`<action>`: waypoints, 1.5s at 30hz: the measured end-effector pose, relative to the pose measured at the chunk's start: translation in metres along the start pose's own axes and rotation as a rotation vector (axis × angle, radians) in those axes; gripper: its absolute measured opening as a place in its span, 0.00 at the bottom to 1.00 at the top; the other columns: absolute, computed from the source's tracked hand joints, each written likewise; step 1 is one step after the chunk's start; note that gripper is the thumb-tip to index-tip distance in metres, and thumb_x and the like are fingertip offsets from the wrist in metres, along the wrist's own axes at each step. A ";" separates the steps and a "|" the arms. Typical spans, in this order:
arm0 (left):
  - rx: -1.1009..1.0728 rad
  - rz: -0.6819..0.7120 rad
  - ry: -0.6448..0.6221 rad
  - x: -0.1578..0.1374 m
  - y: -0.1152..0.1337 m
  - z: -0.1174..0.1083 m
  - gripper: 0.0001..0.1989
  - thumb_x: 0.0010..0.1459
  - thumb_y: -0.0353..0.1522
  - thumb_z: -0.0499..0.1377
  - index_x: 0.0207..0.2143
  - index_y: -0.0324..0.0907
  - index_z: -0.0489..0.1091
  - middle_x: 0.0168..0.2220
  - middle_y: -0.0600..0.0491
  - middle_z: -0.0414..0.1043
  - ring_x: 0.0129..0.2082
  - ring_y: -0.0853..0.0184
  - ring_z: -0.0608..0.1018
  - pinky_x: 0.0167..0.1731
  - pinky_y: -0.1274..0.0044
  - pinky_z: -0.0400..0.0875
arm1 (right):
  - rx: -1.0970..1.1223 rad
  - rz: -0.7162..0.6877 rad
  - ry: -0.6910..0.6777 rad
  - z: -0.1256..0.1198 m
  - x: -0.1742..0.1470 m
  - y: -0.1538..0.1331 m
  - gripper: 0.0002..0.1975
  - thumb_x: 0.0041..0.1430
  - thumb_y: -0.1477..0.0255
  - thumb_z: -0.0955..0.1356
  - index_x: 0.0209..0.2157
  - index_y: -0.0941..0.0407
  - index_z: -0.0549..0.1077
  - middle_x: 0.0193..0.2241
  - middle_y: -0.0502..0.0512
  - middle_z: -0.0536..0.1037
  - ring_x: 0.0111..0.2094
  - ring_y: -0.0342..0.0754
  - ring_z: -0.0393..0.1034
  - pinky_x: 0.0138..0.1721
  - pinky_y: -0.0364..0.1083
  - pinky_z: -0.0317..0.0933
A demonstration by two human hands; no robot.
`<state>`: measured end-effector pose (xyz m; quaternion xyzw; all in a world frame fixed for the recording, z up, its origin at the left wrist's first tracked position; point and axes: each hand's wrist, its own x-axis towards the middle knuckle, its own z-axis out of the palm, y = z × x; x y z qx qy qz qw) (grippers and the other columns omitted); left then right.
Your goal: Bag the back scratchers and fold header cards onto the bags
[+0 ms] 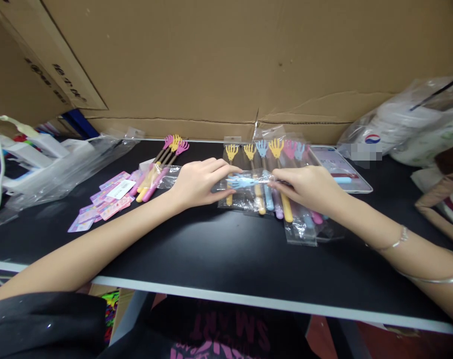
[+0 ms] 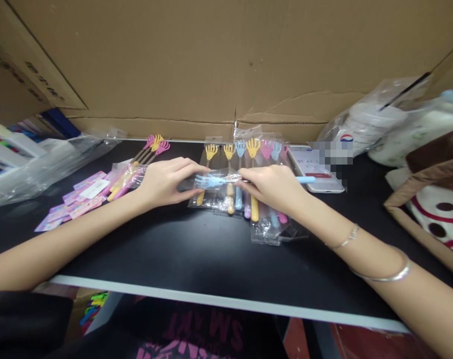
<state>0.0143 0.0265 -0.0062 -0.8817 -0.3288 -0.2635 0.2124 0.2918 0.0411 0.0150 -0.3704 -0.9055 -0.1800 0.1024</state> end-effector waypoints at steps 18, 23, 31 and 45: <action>0.013 0.107 0.047 0.000 -0.001 0.003 0.17 0.66 0.46 0.55 0.47 0.44 0.72 0.38 0.56 0.79 0.32 0.71 0.77 0.28 0.79 0.64 | 0.055 0.058 -0.031 0.003 -0.002 -0.013 0.18 0.68 0.58 0.60 0.29 0.53 0.70 0.22 0.51 0.79 0.23 0.47 0.72 0.22 0.44 0.46; 0.011 0.077 0.007 0.001 -0.002 0.001 0.17 0.66 0.46 0.54 0.47 0.46 0.73 0.38 0.55 0.80 0.33 0.71 0.78 0.28 0.80 0.64 | 0.139 0.066 -0.044 0.001 -0.001 -0.011 0.16 0.67 0.59 0.61 0.30 0.53 0.71 0.24 0.51 0.80 0.25 0.47 0.73 0.23 0.44 0.50; -0.041 0.080 -0.032 0.001 -0.007 -0.003 0.17 0.67 0.44 0.53 0.49 0.44 0.71 0.40 0.53 0.79 0.37 0.69 0.79 0.30 0.80 0.66 | 0.287 0.069 -0.070 -0.005 0.002 -0.001 0.06 0.61 0.66 0.65 0.36 0.53 0.73 0.23 0.49 0.78 0.24 0.46 0.72 0.25 0.42 0.56; -0.013 0.033 0.031 0.000 -0.018 -0.001 0.17 0.66 0.45 0.55 0.47 0.44 0.73 0.37 0.53 0.79 0.35 0.69 0.79 0.29 0.79 0.64 | 0.250 0.079 -0.017 0.004 0.002 0.018 0.10 0.63 0.62 0.64 0.35 0.52 0.74 0.26 0.50 0.79 0.25 0.46 0.72 0.26 0.44 0.57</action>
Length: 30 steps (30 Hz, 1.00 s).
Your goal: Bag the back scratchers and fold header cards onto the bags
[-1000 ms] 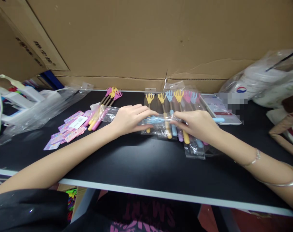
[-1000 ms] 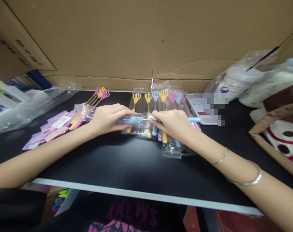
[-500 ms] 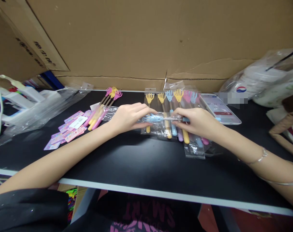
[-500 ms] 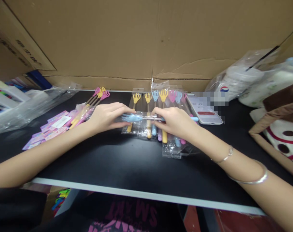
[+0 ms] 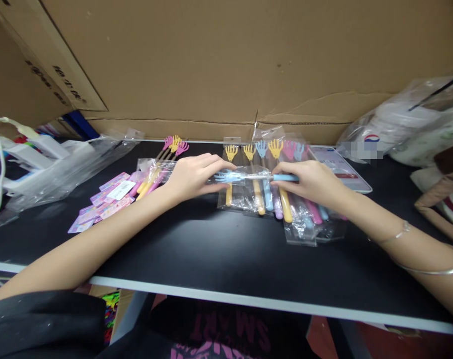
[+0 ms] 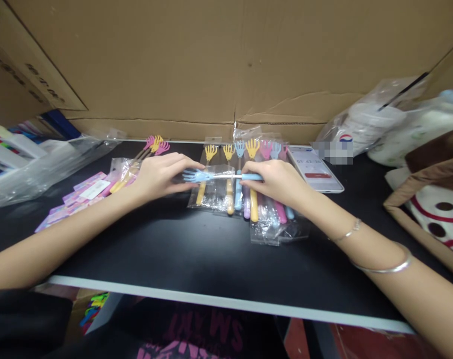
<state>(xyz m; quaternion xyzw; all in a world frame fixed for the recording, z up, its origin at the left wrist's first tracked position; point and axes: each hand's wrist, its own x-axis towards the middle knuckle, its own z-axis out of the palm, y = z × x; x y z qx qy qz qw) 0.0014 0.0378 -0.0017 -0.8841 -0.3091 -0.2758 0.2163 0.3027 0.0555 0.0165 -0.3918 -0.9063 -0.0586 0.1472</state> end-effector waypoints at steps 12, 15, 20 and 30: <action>0.018 0.009 -0.043 0.003 0.020 0.000 0.19 0.66 0.46 0.54 0.49 0.44 0.72 0.39 0.54 0.79 0.35 0.69 0.78 0.30 0.78 0.65 | -0.072 0.035 0.014 0.004 -0.003 -0.025 0.07 0.62 0.64 0.67 0.35 0.52 0.74 0.26 0.50 0.81 0.27 0.49 0.75 0.25 0.44 0.55; 0.009 -0.001 -0.072 0.004 0.016 -0.004 0.24 0.63 0.48 0.57 0.53 0.42 0.69 0.46 0.50 0.78 0.42 0.64 0.78 0.37 0.76 0.69 | -0.083 0.031 0.020 0.004 -0.002 -0.016 0.08 0.63 0.63 0.66 0.36 0.52 0.74 0.26 0.50 0.81 0.27 0.49 0.74 0.25 0.44 0.55; 0.034 -0.088 -0.114 0.004 -0.003 -0.012 0.32 0.58 0.52 0.59 0.57 0.43 0.66 0.51 0.47 0.75 0.48 0.58 0.77 0.43 0.72 0.69 | -0.072 0.038 0.036 -0.001 0.000 0.008 0.12 0.64 0.59 0.64 0.36 0.50 0.75 0.27 0.50 0.81 0.26 0.48 0.73 0.26 0.45 0.55; 0.162 -0.121 -0.100 -0.004 -0.032 -0.011 0.30 0.58 0.54 0.57 0.56 0.47 0.67 0.44 0.48 0.77 0.43 0.58 0.77 0.37 0.71 0.66 | -0.033 0.101 0.034 -0.012 0.001 0.036 0.19 0.62 0.51 0.64 0.35 0.51 0.75 0.27 0.52 0.79 0.26 0.49 0.71 0.26 0.46 0.55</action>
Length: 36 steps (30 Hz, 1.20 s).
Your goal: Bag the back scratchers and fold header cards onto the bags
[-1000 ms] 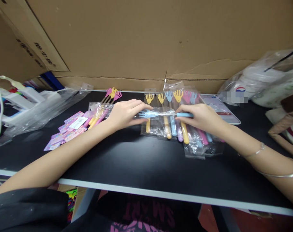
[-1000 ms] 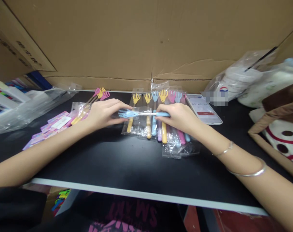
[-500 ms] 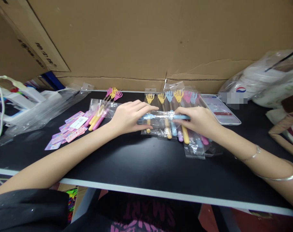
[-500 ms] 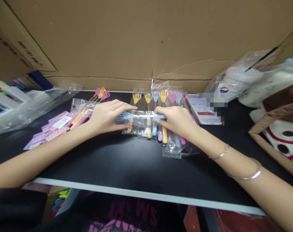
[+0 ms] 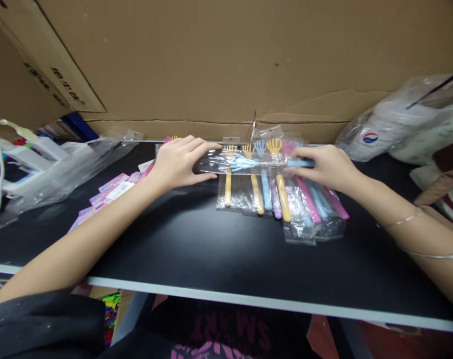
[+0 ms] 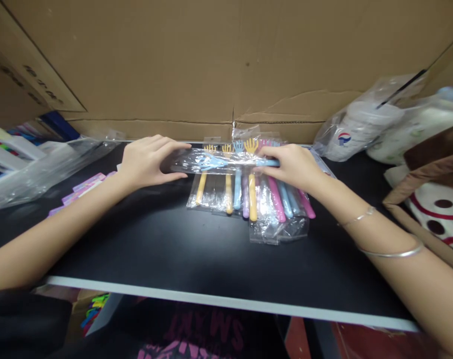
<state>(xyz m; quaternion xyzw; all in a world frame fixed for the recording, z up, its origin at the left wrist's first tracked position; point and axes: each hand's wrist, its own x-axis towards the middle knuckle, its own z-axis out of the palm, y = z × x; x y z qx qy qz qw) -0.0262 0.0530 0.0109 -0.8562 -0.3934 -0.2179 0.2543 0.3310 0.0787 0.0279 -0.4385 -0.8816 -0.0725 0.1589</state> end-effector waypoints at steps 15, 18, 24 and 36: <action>-0.114 0.015 0.015 -0.001 0.011 0.002 0.24 0.61 0.49 0.56 0.53 0.45 0.71 0.43 0.50 0.78 0.41 0.62 0.79 0.34 0.76 0.68 | 0.141 -0.072 -0.023 0.005 0.000 -0.008 0.21 0.62 0.49 0.62 0.36 0.51 0.75 0.27 0.53 0.79 0.26 0.50 0.71 0.31 0.49 0.61; -0.147 0.004 -0.004 -0.001 0.014 0.001 0.24 0.62 0.48 0.56 0.53 0.45 0.71 0.43 0.50 0.78 0.42 0.62 0.79 0.36 0.77 0.68 | 0.203 -0.093 -0.016 0.007 0.000 -0.007 0.22 0.60 0.48 0.63 0.37 0.51 0.76 0.27 0.53 0.79 0.25 0.50 0.71 0.31 0.49 0.61; -0.167 0.045 -0.006 -0.001 0.016 0.000 0.23 0.63 0.48 0.56 0.53 0.44 0.70 0.44 0.49 0.77 0.42 0.62 0.79 0.37 0.77 0.69 | 0.221 -0.091 -0.023 0.005 0.001 -0.012 0.19 0.60 0.52 0.64 0.36 0.53 0.73 0.24 0.52 0.76 0.23 0.48 0.69 0.29 0.48 0.59; -0.129 0.156 0.022 0.001 0.017 -0.002 0.22 0.65 0.47 0.55 0.52 0.41 0.70 0.39 0.49 0.77 0.38 0.64 0.78 0.32 0.77 0.66 | 0.276 -0.121 -0.067 0.003 0.002 -0.014 0.19 0.59 0.51 0.65 0.29 0.53 0.65 0.23 0.50 0.73 0.24 0.46 0.66 0.27 0.46 0.55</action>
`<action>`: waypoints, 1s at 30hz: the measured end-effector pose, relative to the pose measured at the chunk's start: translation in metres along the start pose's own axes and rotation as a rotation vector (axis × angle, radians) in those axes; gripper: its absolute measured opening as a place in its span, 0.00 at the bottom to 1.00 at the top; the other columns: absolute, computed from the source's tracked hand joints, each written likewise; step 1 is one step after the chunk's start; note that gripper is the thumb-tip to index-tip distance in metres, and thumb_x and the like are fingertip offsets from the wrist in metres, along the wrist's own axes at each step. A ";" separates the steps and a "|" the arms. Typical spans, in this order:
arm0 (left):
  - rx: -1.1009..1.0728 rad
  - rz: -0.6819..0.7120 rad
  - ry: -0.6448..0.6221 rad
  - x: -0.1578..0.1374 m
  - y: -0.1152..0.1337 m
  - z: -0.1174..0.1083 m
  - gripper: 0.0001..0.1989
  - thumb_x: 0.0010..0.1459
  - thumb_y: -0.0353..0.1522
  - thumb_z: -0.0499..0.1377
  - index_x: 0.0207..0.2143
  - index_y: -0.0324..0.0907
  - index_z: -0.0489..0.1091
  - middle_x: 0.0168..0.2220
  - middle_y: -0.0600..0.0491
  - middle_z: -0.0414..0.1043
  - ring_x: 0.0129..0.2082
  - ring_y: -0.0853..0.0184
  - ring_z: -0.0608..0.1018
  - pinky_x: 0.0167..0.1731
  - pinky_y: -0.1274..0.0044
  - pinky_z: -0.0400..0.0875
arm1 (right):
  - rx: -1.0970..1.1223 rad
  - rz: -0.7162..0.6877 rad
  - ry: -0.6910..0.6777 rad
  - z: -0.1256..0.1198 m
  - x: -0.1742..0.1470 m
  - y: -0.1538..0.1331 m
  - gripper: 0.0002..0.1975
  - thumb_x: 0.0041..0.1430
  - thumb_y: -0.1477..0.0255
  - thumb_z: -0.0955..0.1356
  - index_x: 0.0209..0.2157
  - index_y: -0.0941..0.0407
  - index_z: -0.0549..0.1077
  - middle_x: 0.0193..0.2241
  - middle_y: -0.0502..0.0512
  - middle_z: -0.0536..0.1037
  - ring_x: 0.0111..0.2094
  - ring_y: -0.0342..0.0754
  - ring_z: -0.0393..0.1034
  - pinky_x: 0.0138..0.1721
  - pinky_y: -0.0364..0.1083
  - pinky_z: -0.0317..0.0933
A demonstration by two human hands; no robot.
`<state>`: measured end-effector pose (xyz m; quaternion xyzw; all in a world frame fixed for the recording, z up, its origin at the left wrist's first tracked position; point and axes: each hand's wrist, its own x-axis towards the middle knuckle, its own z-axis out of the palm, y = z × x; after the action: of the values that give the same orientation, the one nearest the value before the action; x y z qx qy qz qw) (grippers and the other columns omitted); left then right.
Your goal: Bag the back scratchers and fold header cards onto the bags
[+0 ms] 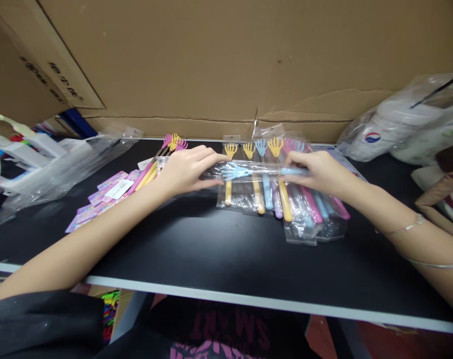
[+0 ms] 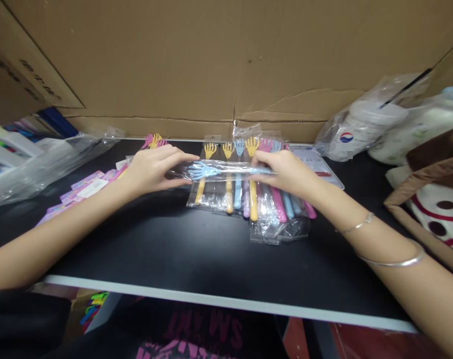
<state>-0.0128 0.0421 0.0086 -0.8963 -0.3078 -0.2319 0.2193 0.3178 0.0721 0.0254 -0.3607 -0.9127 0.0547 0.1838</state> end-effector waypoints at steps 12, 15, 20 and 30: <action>-0.037 0.043 0.050 0.000 0.001 0.004 0.20 0.65 0.44 0.55 0.50 0.38 0.70 0.38 0.49 0.77 0.36 0.64 0.77 0.34 0.76 0.68 | 0.030 -0.005 -0.031 0.000 0.000 -0.003 0.13 0.60 0.58 0.65 0.34 0.53 0.69 0.29 0.53 0.77 0.28 0.48 0.70 0.30 0.47 0.58; -0.034 0.010 0.060 0.000 0.002 0.003 0.18 0.64 0.42 0.56 0.49 0.39 0.71 0.38 0.50 0.77 0.36 0.65 0.77 0.35 0.76 0.68 | 0.024 -0.012 -0.030 0.001 0.000 -0.003 0.14 0.61 0.57 0.65 0.36 0.53 0.71 0.32 0.54 0.79 0.31 0.50 0.72 0.32 0.48 0.60; 0.054 -0.047 0.073 0.001 0.003 0.000 0.18 0.60 0.43 0.57 0.46 0.42 0.73 0.36 0.52 0.78 0.35 0.65 0.77 0.31 0.76 0.67 | -0.037 0.019 -0.107 -0.005 0.000 0.000 0.15 0.61 0.55 0.64 0.38 0.52 0.72 0.33 0.54 0.79 0.31 0.52 0.72 0.32 0.50 0.61; 0.046 -0.091 0.018 -0.001 -0.005 0.003 0.18 0.61 0.43 0.56 0.48 0.43 0.73 0.37 0.50 0.78 0.36 0.63 0.78 0.32 0.75 0.67 | -0.104 0.093 -0.100 -0.016 -0.003 0.019 0.22 0.59 0.47 0.63 0.28 0.52 0.69 0.21 0.51 0.72 0.22 0.49 0.64 0.25 0.49 0.56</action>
<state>-0.0160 0.0471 0.0067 -0.8740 -0.3514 -0.2426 0.2319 0.3379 0.0835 0.0346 -0.4085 -0.9047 0.0334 0.1163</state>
